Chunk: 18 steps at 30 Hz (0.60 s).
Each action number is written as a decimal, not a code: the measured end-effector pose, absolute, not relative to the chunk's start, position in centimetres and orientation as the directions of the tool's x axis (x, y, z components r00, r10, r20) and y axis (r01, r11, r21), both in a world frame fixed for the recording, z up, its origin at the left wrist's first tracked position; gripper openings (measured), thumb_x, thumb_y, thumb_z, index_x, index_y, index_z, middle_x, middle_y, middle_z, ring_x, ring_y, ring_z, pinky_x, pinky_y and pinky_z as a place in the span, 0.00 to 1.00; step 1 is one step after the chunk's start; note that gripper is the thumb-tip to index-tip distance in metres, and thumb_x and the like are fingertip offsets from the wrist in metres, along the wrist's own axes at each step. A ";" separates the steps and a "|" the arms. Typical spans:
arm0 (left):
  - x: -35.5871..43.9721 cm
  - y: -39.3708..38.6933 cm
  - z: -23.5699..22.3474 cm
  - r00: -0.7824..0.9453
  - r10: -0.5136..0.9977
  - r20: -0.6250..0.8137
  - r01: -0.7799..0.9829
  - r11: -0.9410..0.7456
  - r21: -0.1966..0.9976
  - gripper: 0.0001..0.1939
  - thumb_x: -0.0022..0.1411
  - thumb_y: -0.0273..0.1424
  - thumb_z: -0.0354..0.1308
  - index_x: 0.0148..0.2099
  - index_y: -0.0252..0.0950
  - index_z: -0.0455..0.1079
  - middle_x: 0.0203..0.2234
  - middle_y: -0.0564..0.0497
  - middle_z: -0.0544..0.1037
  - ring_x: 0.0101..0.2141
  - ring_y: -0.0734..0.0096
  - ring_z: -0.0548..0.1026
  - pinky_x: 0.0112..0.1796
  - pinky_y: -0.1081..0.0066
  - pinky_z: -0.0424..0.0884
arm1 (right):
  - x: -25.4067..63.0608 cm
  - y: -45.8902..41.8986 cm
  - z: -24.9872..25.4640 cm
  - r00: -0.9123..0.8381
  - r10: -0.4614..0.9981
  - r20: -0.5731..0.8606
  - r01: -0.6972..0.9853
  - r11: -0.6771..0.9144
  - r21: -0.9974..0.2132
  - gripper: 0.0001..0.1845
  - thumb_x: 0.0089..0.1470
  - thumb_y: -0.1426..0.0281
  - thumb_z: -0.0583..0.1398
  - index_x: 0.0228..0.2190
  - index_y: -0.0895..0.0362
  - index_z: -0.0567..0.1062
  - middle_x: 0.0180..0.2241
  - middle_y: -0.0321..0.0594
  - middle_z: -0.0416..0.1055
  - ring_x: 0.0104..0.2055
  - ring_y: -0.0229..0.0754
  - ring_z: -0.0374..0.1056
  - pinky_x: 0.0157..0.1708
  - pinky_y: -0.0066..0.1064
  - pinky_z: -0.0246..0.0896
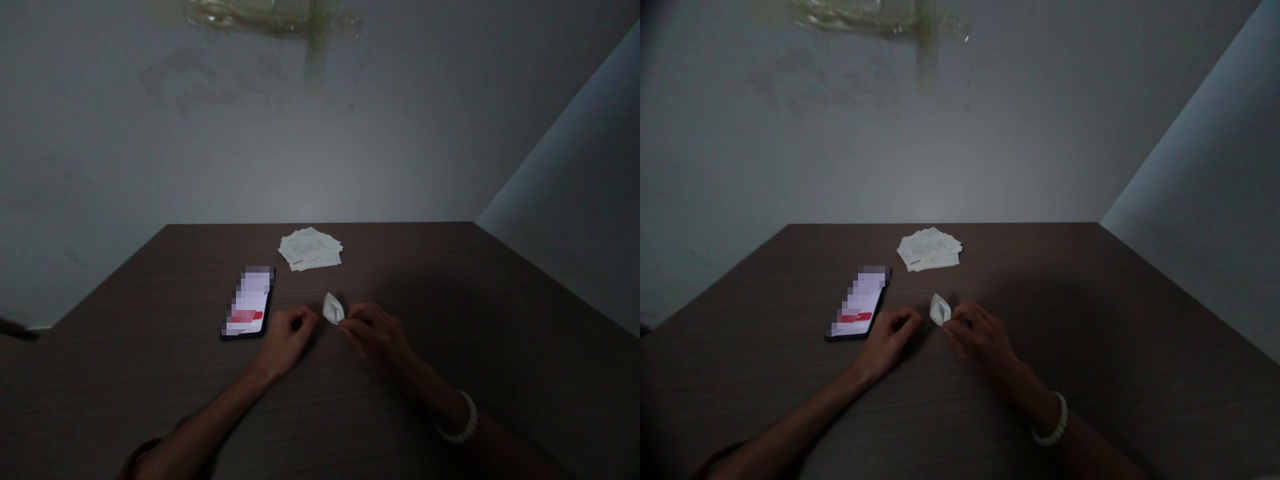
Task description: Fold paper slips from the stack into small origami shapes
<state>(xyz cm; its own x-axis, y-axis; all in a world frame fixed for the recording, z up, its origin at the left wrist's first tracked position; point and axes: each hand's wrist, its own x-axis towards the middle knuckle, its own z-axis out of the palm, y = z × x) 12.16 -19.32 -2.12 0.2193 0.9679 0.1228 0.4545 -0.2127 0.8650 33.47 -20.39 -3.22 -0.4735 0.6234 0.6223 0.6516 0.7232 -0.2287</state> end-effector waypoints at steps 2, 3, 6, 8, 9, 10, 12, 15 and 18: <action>12.1 -19.4 -2.0 0.231 0.965 0.126 0.475 -0.225 0.851 0.18 0.64 0.37 0.48 0.26 0.33 0.69 0.18 0.54 0.67 0.22 0.72 0.66 0.24 0.74 0.59 | 34.4 -19.7 -3.0 -0.435 0.672 0.600 0.707 0.667 -0.235 0.07 0.59 0.74 0.57 0.36 0.54 0.75 0.38 0.43 0.70 0.39 0.41 0.68 0.36 0.29 0.64; 12.1 -19.5 -2.0 0.245 0.960 0.133 0.490 -0.241 0.838 0.18 0.64 0.36 0.48 0.26 0.33 0.69 0.18 0.54 0.68 0.23 0.71 0.67 0.25 0.74 0.59 | 35.1 -19.2 -2.8 -0.407 0.687 0.602 0.734 0.638 -0.232 0.07 0.59 0.73 0.57 0.36 0.54 0.75 0.38 0.43 0.70 0.39 0.41 0.68 0.35 0.29 0.64; 12.2 -19.7 -1.9 0.306 0.941 0.145 0.584 -0.305 0.752 0.16 0.63 0.34 0.48 0.27 0.33 0.69 0.21 0.52 0.72 0.24 0.70 0.70 0.26 0.73 0.59 | 37.4 -16.8 -2.2 -0.343 0.733 0.588 0.820 0.539 -0.193 0.07 0.59 0.70 0.57 0.36 0.55 0.76 0.39 0.43 0.70 0.39 0.41 0.68 0.34 0.29 0.63; 12.3 -19.9 -1.8 0.352 0.925 0.140 0.671 -0.354 0.651 0.14 0.63 0.33 0.49 0.27 0.34 0.69 0.21 0.52 0.73 0.24 0.69 0.70 0.27 0.72 0.58 | 39.2 -14.5 -1.8 -0.331 0.745 0.580 0.856 0.496 -0.149 0.08 0.60 0.69 0.57 0.36 0.55 0.76 0.39 0.44 0.70 0.39 0.42 0.68 0.33 0.29 0.62; 12.3 -20.0 -1.8 0.374 0.917 0.135 0.705 -0.376 0.601 0.14 0.62 0.32 0.49 0.28 0.34 0.69 0.21 0.52 0.73 0.24 0.69 0.70 0.26 0.72 0.57 | 40.0 -13.2 -1.7 -0.324 0.759 0.565 0.869 0.475 -0.139 0.08 0.60 0.68 0.57 0.36 0.55 0.77 0.39 0.43 0.70 0.39 0.42 0.68 0.34 0.29 0.61; 12.3 -20.1 -1.8 0.394 0.910 0.129 0.730 -0.395 0.558 0.13 0.63 0.32 0.48 0.28 0.34 0.69 0.22 0.51 0.73 0.24 0.69 0.70 0.27 0.72 0.57 | 40.8 -11.9 -1.7 -0.296 0.772 0.562 0.882 0.447 -0.151 0.09 0.60 0.67 0.57 0.35 0.55 0.77 0.38 0.43 0.70 0.38 0.42 0.68 0.34 0.30 0.61; 12.4 -20.3 -1.9 0.426 0.896 0.126 0.751 -0.428 0.502 0.13 0.63 0.31 0.48 0.30 0.35 0.70 0.24 0.50 0.75 0.26 0.67 0.72 0.28 0.71 0.58 | 42.2 -9.3 -1.8 -0.247 0.797 0.551 0.895 0.406 -0.186 0.09 0.59 0.67 0.58 0.34 0.55 0.78 0.37 0.42 0.71 0.36 0.41 0.68 0.34 0.30 0.61; 12.3 -20.4 -2.1 0.461 0.876 0.143 0.749 -0.470 0.467 0.12 0.64 0.30 0.47 0.30 0.35 0.68 0.26 0.49 0.76 0.29 0.66 0.74 0.30 0.71 0.61 | 43.6 -6.4 -2.3 -0.214 0.814 0.540 0.905 0.373 -0.202 0.10 0.58 0.66 0.58 0.33 0.57 0.78 0.35 0.43 0.71 0.35 0.41 0.68 0.34 0.31 0.61; 12.2 -20.5 -2.1 0.477 0.867 0.148 0.750 -0.489 0.445 0.12 0.64 0.30 0.47 0.30 0.36 0.67 0.26 0.50 0.76 0.30 0.65 0.75 0.31 0.71 0.62 | 44.6 -5.0 -3.0 -0.205 0.830 0.519 0.915 0.351 -0.200 0.11 0.57 0.66 0.58 0.33 0.57 0.79 0.35 0.43 0.71 0.36 0.43 0.69 0.34 0.32 0.61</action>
